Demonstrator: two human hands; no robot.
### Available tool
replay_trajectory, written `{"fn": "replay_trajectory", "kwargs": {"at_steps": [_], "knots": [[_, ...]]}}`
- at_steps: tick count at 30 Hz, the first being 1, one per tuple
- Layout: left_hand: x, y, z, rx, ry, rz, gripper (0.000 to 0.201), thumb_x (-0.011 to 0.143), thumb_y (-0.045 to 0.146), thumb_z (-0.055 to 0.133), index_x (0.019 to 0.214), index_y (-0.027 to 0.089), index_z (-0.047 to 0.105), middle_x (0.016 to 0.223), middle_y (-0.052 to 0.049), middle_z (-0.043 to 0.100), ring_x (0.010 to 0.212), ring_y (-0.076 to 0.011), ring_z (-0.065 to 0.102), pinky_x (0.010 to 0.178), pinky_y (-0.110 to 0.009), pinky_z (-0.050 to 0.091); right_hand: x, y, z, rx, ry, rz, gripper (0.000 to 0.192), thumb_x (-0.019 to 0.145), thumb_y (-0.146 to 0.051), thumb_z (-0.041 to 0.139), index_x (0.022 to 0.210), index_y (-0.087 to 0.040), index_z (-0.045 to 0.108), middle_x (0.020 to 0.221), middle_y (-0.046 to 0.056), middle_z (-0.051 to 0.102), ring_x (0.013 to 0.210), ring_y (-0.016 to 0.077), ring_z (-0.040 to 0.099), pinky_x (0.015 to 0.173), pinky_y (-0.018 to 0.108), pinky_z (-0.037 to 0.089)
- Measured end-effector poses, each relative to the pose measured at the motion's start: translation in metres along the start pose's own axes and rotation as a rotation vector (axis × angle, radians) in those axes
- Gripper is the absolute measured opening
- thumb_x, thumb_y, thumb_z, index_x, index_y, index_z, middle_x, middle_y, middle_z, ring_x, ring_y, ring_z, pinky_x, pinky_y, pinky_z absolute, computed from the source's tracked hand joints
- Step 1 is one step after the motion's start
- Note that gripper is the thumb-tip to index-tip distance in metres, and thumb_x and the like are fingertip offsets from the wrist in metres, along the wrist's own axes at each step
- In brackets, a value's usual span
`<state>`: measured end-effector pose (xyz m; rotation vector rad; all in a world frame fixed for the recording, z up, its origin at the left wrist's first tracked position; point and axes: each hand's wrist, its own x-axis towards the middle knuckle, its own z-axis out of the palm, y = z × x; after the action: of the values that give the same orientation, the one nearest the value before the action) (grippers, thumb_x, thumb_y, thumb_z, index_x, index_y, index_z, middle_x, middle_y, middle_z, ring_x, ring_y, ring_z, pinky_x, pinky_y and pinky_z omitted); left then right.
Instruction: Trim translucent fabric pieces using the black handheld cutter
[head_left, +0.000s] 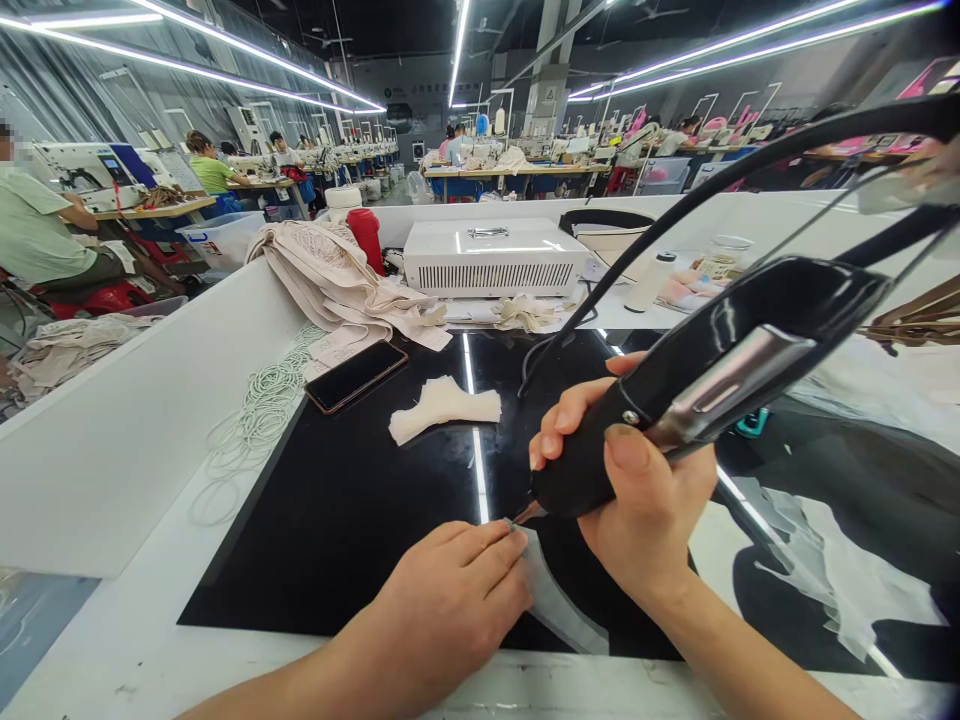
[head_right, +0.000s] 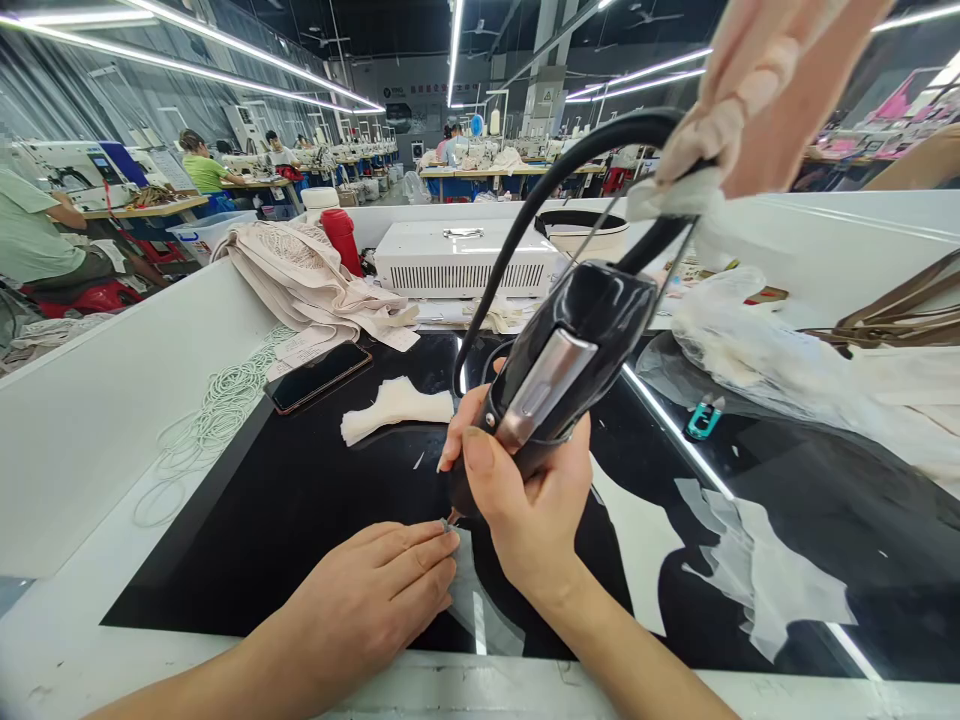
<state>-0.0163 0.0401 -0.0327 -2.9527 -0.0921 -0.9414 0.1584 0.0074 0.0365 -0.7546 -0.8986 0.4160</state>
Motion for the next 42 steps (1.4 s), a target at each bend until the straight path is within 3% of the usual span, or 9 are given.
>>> {"fn": "replay_trajectory", "kwargs": {"at_steps": [12,24,30,35,42], "knots": [[0.000,0.001,0.001,0.009,0.015,0.005,0.017,0.116,0.013,0.057,0.112,0.013,0.073,0.123,-0.004,0.085,0.117,-0.0180,0.081,0.091,-0.031,0.065,0.003,0.007,0.002,0.034,-0.054,-0.010,0.041,0.094,-0.045,0.092,0.122,-0.030,0.066,0.082,-0.005,0.074,0.061,0.0156,0.068,0.056,0.030,0.064],[0.004,-0.008,-0.012,-0.038,-0.040,-0.088,0.033,0.123,0.021,0.040,0.115,0.013,0.072,0.121,-0.006,0.086,0.112,-0.0218,0.084,0.089,-0.037,0.068,-0.011,-0.034,-0.026,-0.046,-0.034,0.022,0.047,0.089,-0.044,0.097,0.125,-0.029,0.069,0.086,-0.003,0.076,0.065,0.0170,0.071,0.059,0.032,0.066],[0.001,-0.014,-0.016,-0.048,-0.060,-0.083,0.025,0.121,0.018,0.046,0.122,0.014,0.071,0.126,-0.006,0.085,0.115,-0.0246,0.083,0.091,-0.041,0.068,-0.023,-0.050,-0.033,-0.042,-0.018,0.031,0.044,0.090,-0.044,0.095,0.124,-0.030,0.072,0.086,-0.002,0.076,0.066,0.0174,0.070,0.057,0.031,0.065],[0.004,-0.015,-0.017,-0.036,-0.054,-0.044,0.018,0.116,0.013,0.055,0.124,0.015,0.071,0.130,-0.006,0.083,0.121,-0.0265,0.079,0.103,-0.044,0.065,-0.029,-0.058,-0.034,-0.043,-0.006,0.046,0.041,0.091,-0.044,0.094,0.122,-0.030,0.072,0.084,-0.003,0.075,0.064,0.0172,0.069,0.056,0.031,0.064],[0.022,-0.004,-0.009,-0.160,-0.100,-0.004,0.015,0.117,0.024,0.059,0.122,0.015,0.071,0.112,-0.004,0.081,0.102,-0.0218,0.077,0.095,-0.038,0.064,-0.037,-0.054,-0.035,-0.030,0.021,0.054,0.044,0.091,-0.045,0.094,0.125,-0.032,0.070,0.086,-0.003,0.074,0.066,0.0175,0.069,0.058,0.031,0.062]]}}
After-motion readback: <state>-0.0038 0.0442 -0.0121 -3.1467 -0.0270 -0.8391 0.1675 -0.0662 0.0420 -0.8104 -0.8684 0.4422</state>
